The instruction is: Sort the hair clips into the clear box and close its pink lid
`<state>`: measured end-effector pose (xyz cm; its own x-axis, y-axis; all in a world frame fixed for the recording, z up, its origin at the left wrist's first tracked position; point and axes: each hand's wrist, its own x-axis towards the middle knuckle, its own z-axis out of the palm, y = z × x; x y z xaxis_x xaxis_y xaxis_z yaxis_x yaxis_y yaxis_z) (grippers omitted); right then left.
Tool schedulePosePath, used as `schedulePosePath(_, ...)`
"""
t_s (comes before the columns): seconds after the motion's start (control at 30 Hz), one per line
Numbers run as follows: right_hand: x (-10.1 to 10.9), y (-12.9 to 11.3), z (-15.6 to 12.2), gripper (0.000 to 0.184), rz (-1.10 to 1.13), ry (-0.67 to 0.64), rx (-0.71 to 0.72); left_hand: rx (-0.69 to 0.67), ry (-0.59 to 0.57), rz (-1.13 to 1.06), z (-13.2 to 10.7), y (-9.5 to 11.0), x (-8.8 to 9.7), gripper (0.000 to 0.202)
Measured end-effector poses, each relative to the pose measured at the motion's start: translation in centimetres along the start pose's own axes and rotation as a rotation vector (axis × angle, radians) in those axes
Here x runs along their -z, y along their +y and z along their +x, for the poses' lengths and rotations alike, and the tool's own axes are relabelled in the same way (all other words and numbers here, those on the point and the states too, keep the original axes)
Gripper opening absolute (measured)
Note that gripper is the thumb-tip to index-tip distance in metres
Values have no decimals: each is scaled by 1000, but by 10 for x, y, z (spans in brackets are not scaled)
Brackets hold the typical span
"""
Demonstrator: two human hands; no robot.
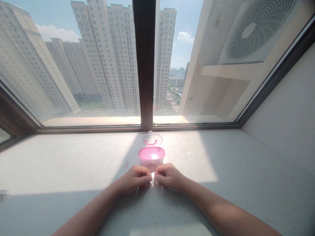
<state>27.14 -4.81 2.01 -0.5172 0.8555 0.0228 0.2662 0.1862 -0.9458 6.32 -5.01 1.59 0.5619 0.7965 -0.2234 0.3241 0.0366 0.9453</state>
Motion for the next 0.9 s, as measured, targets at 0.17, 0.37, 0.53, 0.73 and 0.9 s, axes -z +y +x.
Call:
schedulePosePath(0.17, 0, 1, 0, 15, 2, 3, 2, -9, -6, -6, 0, 1, 0, 33)
schedulePosePath(0.37, 0, -2, 0, 16, -4, 2, -5, 3, 1, 11, -1, 2, 0, 33)
schedulePosePath(0.53, 0, -1, 0, 16, -12, 5, -1, -17, -11, 7, -1, 1, 0, 30)
schedulePosePath(0.73, 0, 3, 1, 16, -3, -3, 8, -12, -7, 2, -1, 1, 0, 30)
schedulePosePath(0.9, 0, 1, 0, 16, -5, -1, 14, -7, -7, -6, -1, 2, 0, 30)
